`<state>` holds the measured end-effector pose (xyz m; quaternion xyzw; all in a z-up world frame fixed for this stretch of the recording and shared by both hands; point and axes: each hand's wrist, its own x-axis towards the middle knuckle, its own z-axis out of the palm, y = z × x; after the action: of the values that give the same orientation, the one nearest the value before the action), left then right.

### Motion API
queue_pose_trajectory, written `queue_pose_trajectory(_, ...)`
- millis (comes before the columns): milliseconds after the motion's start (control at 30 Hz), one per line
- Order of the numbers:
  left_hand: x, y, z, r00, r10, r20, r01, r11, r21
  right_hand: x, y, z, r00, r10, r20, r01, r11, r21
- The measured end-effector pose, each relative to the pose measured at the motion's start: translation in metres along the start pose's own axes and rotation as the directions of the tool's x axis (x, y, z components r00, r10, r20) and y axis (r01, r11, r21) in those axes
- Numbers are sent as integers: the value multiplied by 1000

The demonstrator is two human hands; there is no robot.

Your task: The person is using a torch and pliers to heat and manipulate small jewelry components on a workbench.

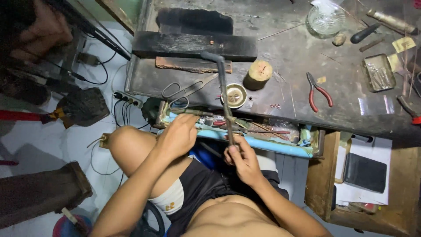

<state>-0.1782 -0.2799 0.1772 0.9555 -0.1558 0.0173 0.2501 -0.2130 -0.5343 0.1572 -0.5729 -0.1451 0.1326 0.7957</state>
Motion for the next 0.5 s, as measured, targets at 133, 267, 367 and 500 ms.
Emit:
queue_pose_trajectory(133, 2, 19, -19, 997, -73, 16, 71, 995, 76, 1, -10, -3, 999, 3, -32, -3, 1000, -3)
queue_pose_trajectory(267, -5, 8, -4, 998, -60, 36, 51, 976, 213, 10, -30, 0, 998, -41, -51, 31, 984, -174)
queue_pose_trajectory(367, -3, 10, -12, 995, -64, 71, 47, 973, 226, 12, -36, -2, 997, -21, -76, 7, 983, -182)
queue_pose_trajectory(500, -4, 7, -13, 994, 10, 107, -27, 987, 159, 9, -36, -3, 998, -68, 17, 69, 994, -89)
